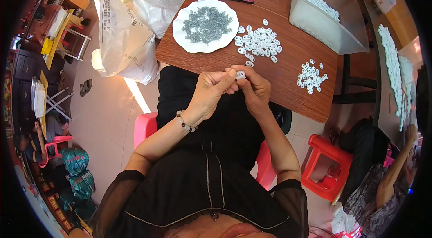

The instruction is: Assembling small white plastic components by manually inserting grey circular inserts into them.

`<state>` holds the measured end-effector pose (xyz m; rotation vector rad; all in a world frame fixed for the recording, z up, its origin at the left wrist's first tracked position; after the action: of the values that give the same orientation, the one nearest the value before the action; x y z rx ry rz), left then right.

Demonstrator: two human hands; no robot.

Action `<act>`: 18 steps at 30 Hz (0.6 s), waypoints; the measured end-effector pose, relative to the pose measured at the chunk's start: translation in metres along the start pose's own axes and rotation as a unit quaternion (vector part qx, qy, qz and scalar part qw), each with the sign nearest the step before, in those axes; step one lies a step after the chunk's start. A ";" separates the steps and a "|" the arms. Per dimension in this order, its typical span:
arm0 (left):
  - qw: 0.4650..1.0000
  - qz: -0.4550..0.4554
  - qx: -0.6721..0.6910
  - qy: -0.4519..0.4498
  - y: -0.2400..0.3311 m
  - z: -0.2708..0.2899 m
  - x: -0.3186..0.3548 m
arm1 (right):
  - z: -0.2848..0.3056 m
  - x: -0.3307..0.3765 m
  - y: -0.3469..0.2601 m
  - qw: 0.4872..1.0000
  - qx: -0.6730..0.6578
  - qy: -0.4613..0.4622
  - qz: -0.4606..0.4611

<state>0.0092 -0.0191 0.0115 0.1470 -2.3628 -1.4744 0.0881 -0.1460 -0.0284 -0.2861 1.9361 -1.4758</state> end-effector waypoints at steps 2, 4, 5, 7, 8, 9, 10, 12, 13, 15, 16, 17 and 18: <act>1.000 -0.001 0.005 -0.007 -0.003 0.003 -0.003 | 0.002 0.000 0.002 1.000 -0.009 -0.016 -0.017; 1.000 -0.027 -0.010 -0.005 -0.004 0.006 -0.005 | 0.001 -0.002 0.003 0.997 -0.050 -0.049 -0.035; 1.000 -0.026 -0.011 -0.005 -0.004 0.006 -0.005 | 0.002 -0.003 0.003 0.997 -0.051 -0.049 -0.035; 0.996 -0.060 -0.060 0.001 -0.004 0.006 -0.005 | 0.004 -0.003 0.004 0.995 -0.038 -0.081 -0.031; 0.996 -0.060 -0.060 0.001 -0.005 0.007 -0.005 | 0.003 -0.003 0.005 0.995 -0.039 -0.081 -0.031; 0.995 -0.072 -0.076 0.006 -0.006 0.007 -0.006 | 0.003 -0.003 0.006 0.996 -0.041 -0.073 -0.034; 0.992 -0.083 -0.091 0.010 -0.006 0.008 -0.006 | 0.002 -0.003 0.007 0.996 -0.044 -0.066 -0.037; 0.993 -0.077 -0.089 0.014 -0.006 0.006 -0.006 | 0.004 -0.003 0.009 0.996 -0.041 -0.067 -0.036; 0.993 -0.072 -0.088 0.019 -0.006 0.005 -0.006 | 0.004 -0.003 0.010 0.996 -0.037 -0.068 -0.034; 0.993 -0.072 -0.088 0.019 -0.006 0.006 -0.005 | 0.002 -0.004 0.007 0.997 -0.040 -0.063 -0.031; 0.993 -0.073 -0.088 0.019 -0.006 0.006 -0.005 | 0.001 -0.004 0.006 0.997 -0.042 -0.058 -0.027; 0.993 -0.073 -0.088 0.020 -0.006 0.006 -0.005 | 0.001 -0.004 0.006 0.997 -0.042 -0.059 -0.027; 0.994 -0.070 -0.087 0.019 -0.006 0.006 -0.005 | 0.003 -0.004 0.006 0.998 -0.021 -0.061 -0.026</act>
<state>0.0109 -0.0151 0.0025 0.2992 -2.2207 -1.7172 0.0941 -0.1442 -0.0329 -0.4384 1.8764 -1.4170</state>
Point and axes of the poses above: each hand's wrist, its own x-axis away from the middle knuckle, its own z-axis out of the back of the hand, y = z × x, the point moved 1 cm from there along -x, towards the middle knuckle, and after that the axes turned 1 degree about y, right-handed, at the moved point
